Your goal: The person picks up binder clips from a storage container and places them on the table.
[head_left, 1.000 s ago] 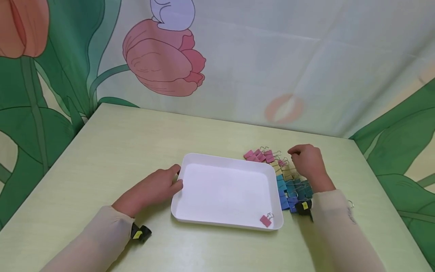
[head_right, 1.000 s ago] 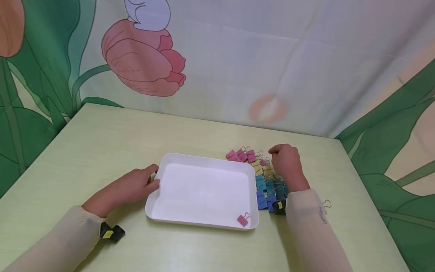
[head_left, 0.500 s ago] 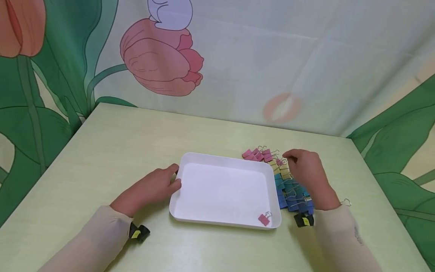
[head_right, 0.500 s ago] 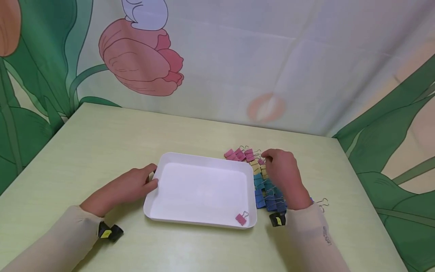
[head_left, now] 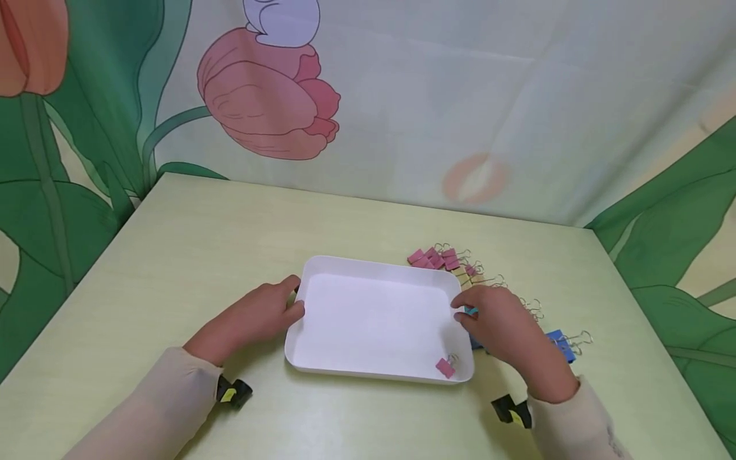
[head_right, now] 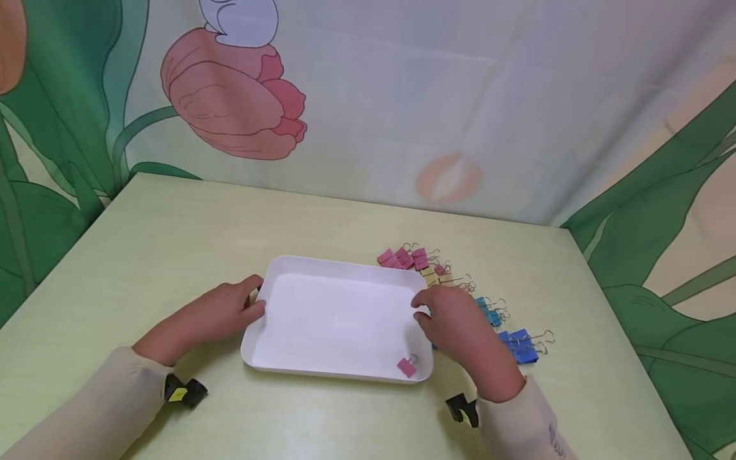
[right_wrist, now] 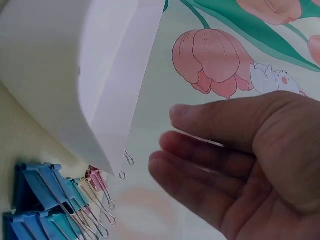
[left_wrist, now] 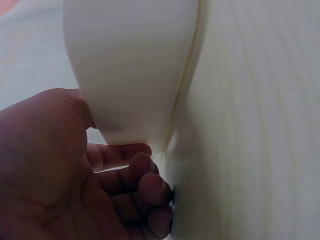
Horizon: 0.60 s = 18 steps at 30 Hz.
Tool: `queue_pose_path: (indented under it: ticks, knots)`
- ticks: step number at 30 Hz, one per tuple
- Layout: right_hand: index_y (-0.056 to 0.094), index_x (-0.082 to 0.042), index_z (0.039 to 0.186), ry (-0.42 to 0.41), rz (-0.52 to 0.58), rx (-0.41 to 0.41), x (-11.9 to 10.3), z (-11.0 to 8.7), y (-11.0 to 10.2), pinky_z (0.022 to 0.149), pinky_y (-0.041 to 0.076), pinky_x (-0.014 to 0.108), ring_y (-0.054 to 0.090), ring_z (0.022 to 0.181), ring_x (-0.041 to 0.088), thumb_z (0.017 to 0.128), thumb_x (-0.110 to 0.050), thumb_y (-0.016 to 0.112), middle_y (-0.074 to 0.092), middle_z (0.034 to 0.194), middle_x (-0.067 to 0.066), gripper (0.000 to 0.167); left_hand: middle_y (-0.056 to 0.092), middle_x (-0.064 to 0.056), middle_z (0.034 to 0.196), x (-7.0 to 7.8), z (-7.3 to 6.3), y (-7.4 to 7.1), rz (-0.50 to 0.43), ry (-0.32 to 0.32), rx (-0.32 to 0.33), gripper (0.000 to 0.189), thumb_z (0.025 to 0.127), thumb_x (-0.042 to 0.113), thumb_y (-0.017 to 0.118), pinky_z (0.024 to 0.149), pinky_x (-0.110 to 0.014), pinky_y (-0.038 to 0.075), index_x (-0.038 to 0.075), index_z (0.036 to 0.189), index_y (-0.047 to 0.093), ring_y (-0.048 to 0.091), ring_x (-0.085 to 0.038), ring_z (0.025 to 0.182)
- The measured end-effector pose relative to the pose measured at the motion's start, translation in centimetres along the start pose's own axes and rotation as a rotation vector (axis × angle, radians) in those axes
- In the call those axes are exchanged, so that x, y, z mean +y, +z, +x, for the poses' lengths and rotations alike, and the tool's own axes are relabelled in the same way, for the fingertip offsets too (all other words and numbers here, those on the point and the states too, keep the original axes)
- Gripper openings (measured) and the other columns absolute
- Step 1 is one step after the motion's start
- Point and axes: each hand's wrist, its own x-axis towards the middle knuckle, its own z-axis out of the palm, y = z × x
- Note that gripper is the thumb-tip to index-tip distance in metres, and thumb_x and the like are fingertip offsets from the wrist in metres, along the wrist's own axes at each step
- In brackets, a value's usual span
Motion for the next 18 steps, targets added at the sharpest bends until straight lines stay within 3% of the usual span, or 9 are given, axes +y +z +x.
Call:
queue_pose_path:
  ticks: [5, 8, 18]
  knots:
    - [0.074, -0.009, 0.101, -0.039, -0.019, -0.155, -0.7, -0.5, 0.7, 0.076, 0.054, 0.032, 0.065, 0.088, 0.017, 0.084, -0.007, 0.07, 0.071, 0.102, 0.002, 0.017, 0.057, -0.005, 0.082, 0.0, -0.1, -0.1, 0.0, -0.005, -0.004, 0.045, 0.095, 0.028, 0.04, 0.07, -0.032, 0.038, 0.002, 0.132, 0.041, 0.05, -0.017, 0.075]
    - [0.074, -0.012, 0.101, -0.012, -0.017, -0.243, -1.1, -0.7, 1.4, 0.08, 0.053, 0.033, 0.063, 0.091, 0.017, 0.083, -0.008, 0.071, 0.07, 0.101, -0.001, 0.018, 0.056, -0.004, 0.079, 0.1, -0.1, -0.1, -0.003, 0.0, -0.002, 0.045, 0.095, 0.028, 0.04, 0.069, -0.032, 0.038, 0.002, 0.132, 0.041, 0.05, -0.017, 0.074]
    - [0.076, -0.016, 0.094, 0.008, -0.04, -0.338, -1.4, -0.9, 2.9, 0.077, 0.051, 0.032, 0.056, 0.079, 0.013, 0.082, -0.011, 0.075, 0.07, 0.092, -0.005, 0.013, 0.054, -0.003, 0.072, 0.0, -0.2, 0.0, 0.01, 0.025, 0.026, 0.044, 0.095, 0.028, 0.039, 0.069, -0.032, 0.039, 0.001, 0.129, 0.042, 0.05, -0.017, 0.071]
